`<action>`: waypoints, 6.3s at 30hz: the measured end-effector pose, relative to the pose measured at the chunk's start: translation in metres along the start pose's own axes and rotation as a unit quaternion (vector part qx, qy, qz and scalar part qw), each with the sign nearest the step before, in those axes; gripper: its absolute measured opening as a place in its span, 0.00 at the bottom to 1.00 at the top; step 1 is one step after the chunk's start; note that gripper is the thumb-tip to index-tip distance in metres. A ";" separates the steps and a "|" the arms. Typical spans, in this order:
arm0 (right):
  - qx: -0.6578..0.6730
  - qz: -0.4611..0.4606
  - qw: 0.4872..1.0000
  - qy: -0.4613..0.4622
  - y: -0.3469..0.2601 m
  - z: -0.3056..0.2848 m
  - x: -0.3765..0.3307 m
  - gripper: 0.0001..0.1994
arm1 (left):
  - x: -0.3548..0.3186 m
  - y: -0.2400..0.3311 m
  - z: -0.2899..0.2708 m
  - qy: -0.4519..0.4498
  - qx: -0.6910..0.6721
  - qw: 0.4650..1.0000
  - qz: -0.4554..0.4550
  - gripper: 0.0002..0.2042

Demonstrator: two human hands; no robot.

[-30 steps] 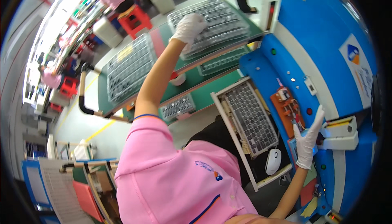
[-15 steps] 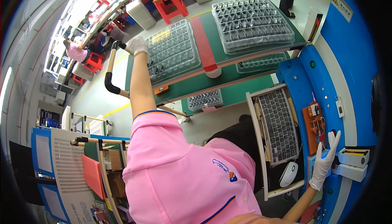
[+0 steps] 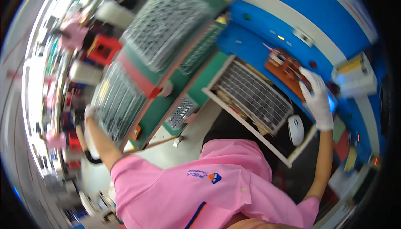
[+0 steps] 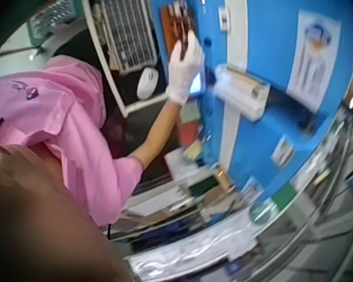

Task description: Testing electronic components by placing them into a test fixture and monitoring the machine.

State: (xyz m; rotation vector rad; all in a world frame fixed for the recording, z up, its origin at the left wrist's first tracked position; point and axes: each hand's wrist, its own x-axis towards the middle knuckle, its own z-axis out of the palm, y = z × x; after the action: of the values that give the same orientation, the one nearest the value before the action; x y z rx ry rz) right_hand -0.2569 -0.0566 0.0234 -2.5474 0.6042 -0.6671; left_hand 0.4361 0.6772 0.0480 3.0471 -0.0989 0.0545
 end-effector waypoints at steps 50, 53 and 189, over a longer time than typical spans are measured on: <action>-0.020 0.037 0.966 0.257 -0.005 -0.002 -0.064 0.18 | -0.413 0.693 0.123 0.013 -0.285 0.703 0.651 0.11; 0.017 0.042 0.963 0.265 -0.002 0.007 -0.052 0.17 | -0.417 0.683 0.113 0.074 -0.213 0.703 0.675 0.16; 0.025 -0.125 0.988 0.092 0.031 0.015 0.014 0.07 | -0.190 0.556 0.000 0.108 -0.200 0.933 0.280 0.24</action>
State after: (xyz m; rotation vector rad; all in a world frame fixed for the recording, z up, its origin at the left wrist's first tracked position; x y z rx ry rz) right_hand -0.2471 -0.0838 0.0006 -2.5546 0.3230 -0.9984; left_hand 0.2096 0.1368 0.0911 2.4913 -0.8443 0.3580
